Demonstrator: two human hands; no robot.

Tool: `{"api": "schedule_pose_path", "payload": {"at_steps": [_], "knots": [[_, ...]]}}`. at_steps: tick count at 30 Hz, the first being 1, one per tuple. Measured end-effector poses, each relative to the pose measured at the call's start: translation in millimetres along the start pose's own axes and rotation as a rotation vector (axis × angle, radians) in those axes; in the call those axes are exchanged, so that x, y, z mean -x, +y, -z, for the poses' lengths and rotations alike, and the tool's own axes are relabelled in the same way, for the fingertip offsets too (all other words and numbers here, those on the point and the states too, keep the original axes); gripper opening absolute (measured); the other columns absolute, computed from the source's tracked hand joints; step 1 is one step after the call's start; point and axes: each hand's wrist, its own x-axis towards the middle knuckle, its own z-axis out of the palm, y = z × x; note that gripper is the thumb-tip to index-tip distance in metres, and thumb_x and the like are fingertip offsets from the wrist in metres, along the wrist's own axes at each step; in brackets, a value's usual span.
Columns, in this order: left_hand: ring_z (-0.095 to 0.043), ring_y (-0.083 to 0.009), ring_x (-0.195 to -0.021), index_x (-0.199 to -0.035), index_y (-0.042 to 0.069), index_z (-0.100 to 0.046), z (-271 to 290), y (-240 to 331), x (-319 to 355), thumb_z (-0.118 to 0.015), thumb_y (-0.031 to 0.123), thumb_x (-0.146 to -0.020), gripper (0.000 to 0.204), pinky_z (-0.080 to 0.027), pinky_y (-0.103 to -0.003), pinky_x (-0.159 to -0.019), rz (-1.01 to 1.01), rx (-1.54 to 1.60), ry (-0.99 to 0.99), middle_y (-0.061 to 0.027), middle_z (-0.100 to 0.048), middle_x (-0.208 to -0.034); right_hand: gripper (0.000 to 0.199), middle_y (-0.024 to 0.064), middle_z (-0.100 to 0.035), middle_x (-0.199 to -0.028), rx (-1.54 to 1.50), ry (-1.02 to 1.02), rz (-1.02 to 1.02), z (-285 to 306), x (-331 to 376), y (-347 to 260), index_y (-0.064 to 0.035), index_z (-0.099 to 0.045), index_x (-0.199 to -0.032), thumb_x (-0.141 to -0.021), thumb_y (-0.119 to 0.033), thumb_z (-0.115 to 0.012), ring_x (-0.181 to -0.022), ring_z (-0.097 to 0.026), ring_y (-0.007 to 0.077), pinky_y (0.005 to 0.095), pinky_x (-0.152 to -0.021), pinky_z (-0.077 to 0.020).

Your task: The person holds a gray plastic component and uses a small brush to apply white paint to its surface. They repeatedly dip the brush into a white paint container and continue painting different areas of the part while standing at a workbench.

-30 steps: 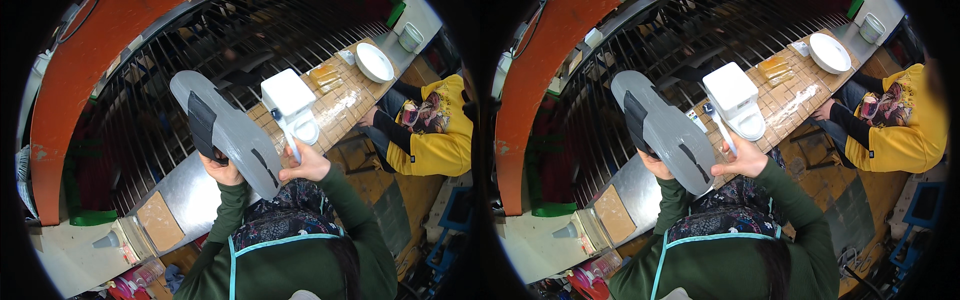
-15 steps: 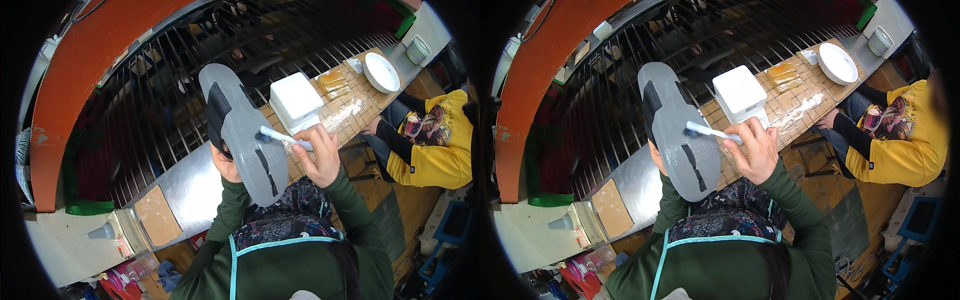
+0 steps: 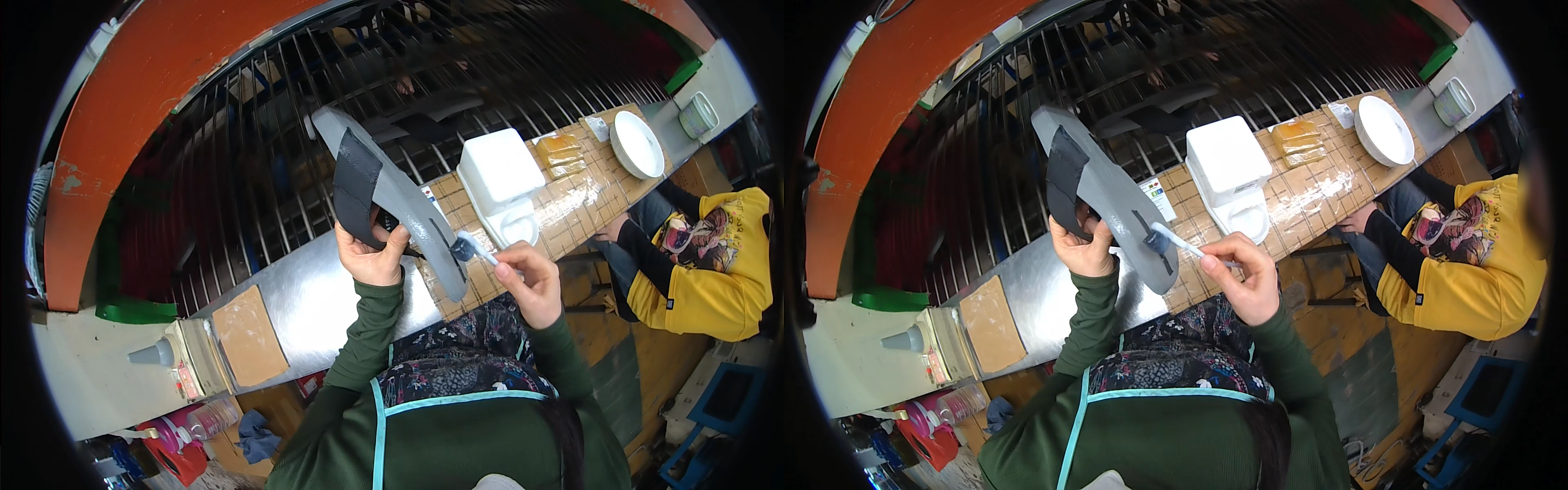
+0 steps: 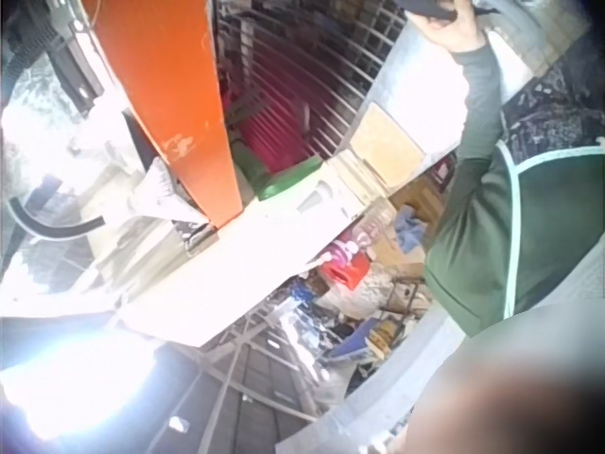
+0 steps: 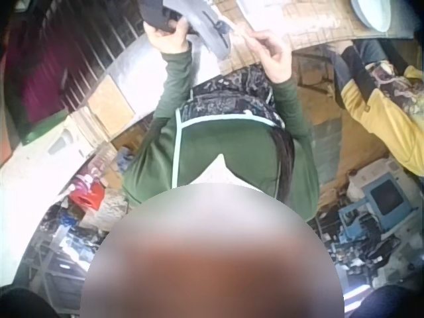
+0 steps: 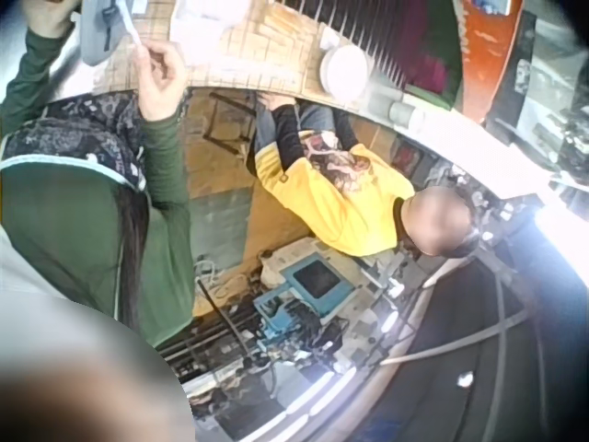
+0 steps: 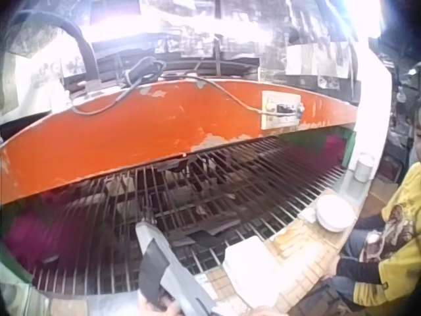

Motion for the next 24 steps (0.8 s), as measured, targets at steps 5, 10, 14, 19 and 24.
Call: {"api": "schedule_pose_path", "payload": {"at_steps": [5,10,14,19,24], "knots": [[-0.052,-0.0041,-0.069,-0.11,0.003,-0.052,2.5,5.7,-1.4,-0.089,0.011,-0.069,0.055,-0.043,-0.018,-0.06,0.009,-0.153,0.018,-0.0082,-0.062,-0.104,0.013,0.0051,-0.061,-0.087,0.05,0.013,0.034,-4.7,6.4,1.0,0.0011,-0.069,-0.097,-0.088,-0.008,-0.069,-0.077,-0.055,0.01,0.0244,-0.071,-0.0447],[-0.052,-0.0051,-0.069,-0.103,0.004,-0.052,3.2,12.0,0.6,-0.09,0.015,-0.068,0.053,-0.045,-0.02,-0.06,0.041,-0.272,0.015,-0.0003,-0.059,-0.087,0.012,0.0049,-0.06,-0.087,0.151,0.006,0.014,-7.2,2.2,-1.9,0.0027,-0.066,-0.098,-0.09,-0.006,-0.066,-0.079,-0.056,0.0118,0.0251,-0.072,-0.0432],[-0.052,-0.005,-0.07,-0.102,0.004,-0.052,4.4,16.9,2.5,-0.092,0.017,-0.067,0.054,-0.045,-0.02,-0.061,0.054,-0.298,-0.019,0.0014,-0.058,-0.083,0.011,0.0055,-0.059,-0.085,0.259,0.035,0.108,-7.3,-7.3,-6.0,0.0017,-0.068,-0.097,-0.088,-0.005,-0.067,-0.078,-0.056,0.0124,0.025,-0.07,-0.0434],[-0.053,-0.005,-0.068,-0.101,0.004,-0.053,3.1,20.9,3.0,-0.092,0.02,-0.067,0.054,-0.046,-0.02,-0.061,0.086,-0.296,-0.078,0.0024,-0.058,-0.081,0.014,0.0044,-0.06,-0.08,0.367,0.097,0.227,-5.3,-24.6,-8.7,-0.0053,-0.074,-0.096,-0.082,-0.01,-0.074,-0.071,-0.057,0.0128,0.0256,-0.064,-0.0437],[-0.055,-0.0063,-0.073,-0.103,0.003,-0.053,3.5,22.0,0.2,-0.092,0.023,-0.066,0.057,-0.048,-0.022,-0.065,0.102,-0.312,-0.167,0.0005,-0.06,-0.084,0.024,0.0017,-0.059,-0.083,0.552,0.1,0.423,3.6,-40.8,-9.8,-0.0103,-0.076,-0.102,-0.078,-0.011,-0.076,-0.069,-0.053,0.0127,0.0289,-0.068,-0.0387]]}}
